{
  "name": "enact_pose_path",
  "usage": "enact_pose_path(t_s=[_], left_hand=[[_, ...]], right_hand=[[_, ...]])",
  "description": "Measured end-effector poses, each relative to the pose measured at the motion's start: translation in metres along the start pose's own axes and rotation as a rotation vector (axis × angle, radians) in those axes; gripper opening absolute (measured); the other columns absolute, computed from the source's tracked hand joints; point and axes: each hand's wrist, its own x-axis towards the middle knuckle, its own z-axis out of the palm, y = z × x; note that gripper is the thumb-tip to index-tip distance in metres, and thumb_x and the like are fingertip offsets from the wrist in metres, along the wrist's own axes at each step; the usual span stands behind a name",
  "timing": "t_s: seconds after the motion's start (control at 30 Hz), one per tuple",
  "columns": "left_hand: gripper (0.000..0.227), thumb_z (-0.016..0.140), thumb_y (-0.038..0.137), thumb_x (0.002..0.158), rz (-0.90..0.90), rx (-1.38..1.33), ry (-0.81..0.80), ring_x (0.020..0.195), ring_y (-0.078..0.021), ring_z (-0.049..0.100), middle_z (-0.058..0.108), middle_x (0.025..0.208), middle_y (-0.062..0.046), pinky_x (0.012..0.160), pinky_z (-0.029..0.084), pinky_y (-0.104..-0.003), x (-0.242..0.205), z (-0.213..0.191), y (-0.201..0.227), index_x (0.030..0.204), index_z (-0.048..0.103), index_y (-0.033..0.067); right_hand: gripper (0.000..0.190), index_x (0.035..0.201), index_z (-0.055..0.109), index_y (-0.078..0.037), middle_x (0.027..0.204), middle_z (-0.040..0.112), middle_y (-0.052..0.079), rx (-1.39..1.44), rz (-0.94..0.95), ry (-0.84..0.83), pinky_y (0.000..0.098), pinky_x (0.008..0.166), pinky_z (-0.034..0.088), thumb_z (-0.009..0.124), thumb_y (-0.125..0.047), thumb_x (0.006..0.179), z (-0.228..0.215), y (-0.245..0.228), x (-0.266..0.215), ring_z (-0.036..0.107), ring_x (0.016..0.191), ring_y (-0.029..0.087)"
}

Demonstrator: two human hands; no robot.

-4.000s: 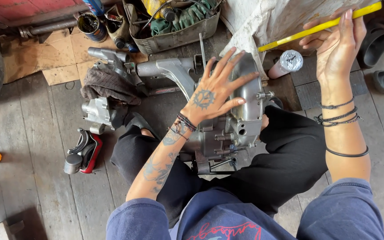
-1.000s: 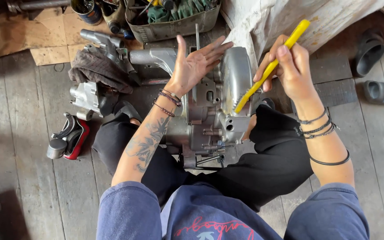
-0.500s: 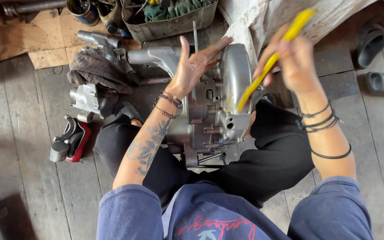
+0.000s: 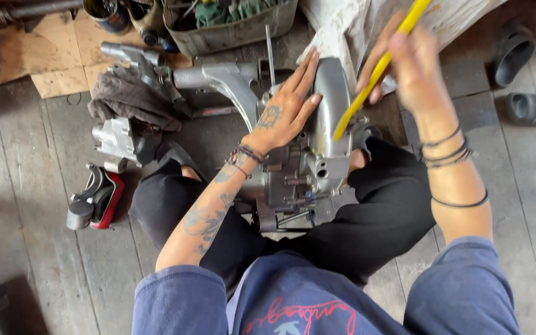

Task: The person sits on the floor and uses a yellow brush to scrub and clean the surface of a silver engine block. They repeatedly dip the brush into a small container and apply it to various parts of the engine casing.

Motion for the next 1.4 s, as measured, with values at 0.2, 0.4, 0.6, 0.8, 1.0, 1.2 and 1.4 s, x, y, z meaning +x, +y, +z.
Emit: enact_pose_path(t_s=[0.2, 0.4, 0.6, 0.8, 1.0, 1.2, 1.4], left_hand=[[0.064, 0.039, 0.036, 0.115, -0.032, 0.113, -0.014, 0.146, -0.0357, 0.052, 0.036, 0.165, -0.022, 0.12, 0.044, -0.042, -0.006, 0.007, -0.007, 0.162, 0.015, 0.0007], [0.065, 0.04, 0.039, 0.113, -0.065, 0.049, -0.029, 0.132, -0.0364, 0.06, 0.042, 0.159, -0.022, 0.112, 0.049, -0.042, -0.004, 0.002, -0.003, 0.161, 0.018, 0.0026], [0.074, 0.04, 0.048, 0.11, -0.082, -0.015, -0.06, 0.13, -0.0389, 0.06, 0.044, 0.156, -0.025, 0.11, 0.05, -0.044, -0.003, -0.002, -0.004, 0.162, 0.014, 0.0034], [0.083, 0.048, 0.055, 0.104, -0.103, -0.055, -0.081, 0.135, -0.0404, 0.058, 0.043, 0.158, -0.023, 0.112, 0.048, -0.047, -0.004, -0.004, -0.004, 0.163, 0.014, 0.0073], [0.083, 0.045, 0.056, 0.105, -0.121, -0.067, -0.089, 0.131, -0.0395, 0.061, 0.045, 0.156, -0.025, 0.109, 0.051, -0.046, -0.003, -0.002, -0.004, 0.163, 0.012, 0.0069], [0.072, 0.033, 0.048, 0.11, -0.106, 0.006, -0.153, 0.133, -0.0423, 0.056, 0.039, 0.159, -0.028, 0.111, 0.047, -0.046, -0.002, -0.013, 0.002, 0.161, 0.014, -0.0003], [0.089, 0.042, 0.07, 0.105, -0.008, 0.598, -0.158, 0.16, -0.0314, 0.014, 0.017, 0.172, -0.016, 0.124, 0.024, -0.068, -0.019, -0.02, -0.015, 0.164, 0.025, 0.0066]], right_hand=[[0.031, 0.117, 0.038, -0.009, 0.084, 0.061, 0.015, 0.033, 0.044, 0.057, 0.0261, 0.053, 0.048, 0.04, -0.039, 0.119, -0.011, 0.02, 0.0, 0.067, 0.07, 0.025], [0.018, 0.111, 0.043, -0.003, 0.079, 0.065, 0.013, -0.042, -0.091, -0.208, 0.0299, 0.059, 0.058, 0.034, -0.018, 0.115, -0.002, 0.03, 0.012, 0.069, 0.063, 0.024], [0.025, 0.105, 0.043, -0.008, 0.077, 0.071, 0.012, 0.096, 0.059, -0.338, 0.0221, 0.047, 0.049, 0.039, -0.031, 0.112, 0.01, 0.021, 0.007, 0.063, 0.052, 0.017], [0.02, 0.114, 0.042, -0.007, 0.078, 0.065, 0.009, -0.024, -0.049, -0.159, 0.0292, 0.058, 0.057, 0.035, -0.025, 0.117, -0.006, 0.035, 0.01, 0.068, 0.065, 0.022], [0.028, 0.118, 0.044, -0.007, 0.088, 0.062, 0.011, 0.079, 0.068, 0.106, 0.0277, 0.069, 0.055, 0.044, -0.036, 0.119, -0.022, 0.042, 0.012, 0.066, 0.073, 0.022], [0.024, 0.101, 0.046, -0.009, 0.076, 0.071, 0.01, 0.031, 0.045, -0.233, 0.0184, 0.054, 0.045, 0.042, -0.031, 0.112, 0.006, 0.023, 0.012, 0.059, 0.053, 0.012], [0.022, 0.104, 0.043, -0.012, 0.079, 0.068, 0.012, 0.121, 0.104, -0.064, 0.0194, 0.052, 0.046, 0.045, -0.032, 0.113, -0.003, 0.011, -0.005, 0.063, 0.059, 0.016]])
